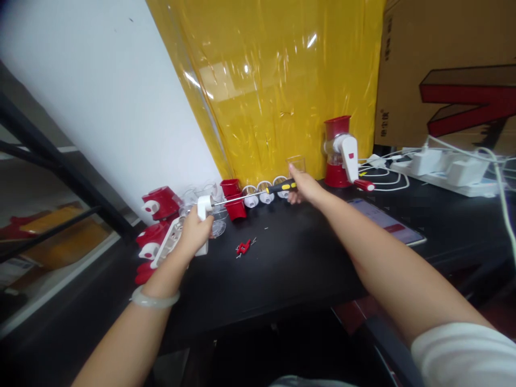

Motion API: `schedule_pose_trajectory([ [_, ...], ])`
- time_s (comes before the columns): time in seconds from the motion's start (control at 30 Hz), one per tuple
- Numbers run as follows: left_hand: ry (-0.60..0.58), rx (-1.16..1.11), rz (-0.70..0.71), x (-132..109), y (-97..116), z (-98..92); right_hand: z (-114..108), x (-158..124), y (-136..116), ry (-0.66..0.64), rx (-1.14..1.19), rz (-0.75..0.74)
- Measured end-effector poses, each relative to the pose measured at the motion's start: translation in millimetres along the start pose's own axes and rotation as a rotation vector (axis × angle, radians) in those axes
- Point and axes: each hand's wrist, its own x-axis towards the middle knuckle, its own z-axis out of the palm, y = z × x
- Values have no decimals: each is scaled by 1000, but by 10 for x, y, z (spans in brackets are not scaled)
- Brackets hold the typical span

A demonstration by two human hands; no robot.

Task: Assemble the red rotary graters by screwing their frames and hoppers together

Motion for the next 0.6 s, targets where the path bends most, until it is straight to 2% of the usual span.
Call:
schedule_pose_trajectory([
  [0.07,5,23,12,-14,23,-9,-11,21,41,40,-143,-1],
  [0.13,-13,-3,-10,-35,64,-16,-17,40,80,32,-171,-47],
  [0.27,-48,-121,-63,-65,125,-13,-7,64,108,-39,-82,-128],
  [0.47,-66,-225,-113,-28,79,19,34,48,53,-10,124,-151],
  [0.6,-142,-303,-141,-31,73,27,26,0,-6,-25,235,-158],
])
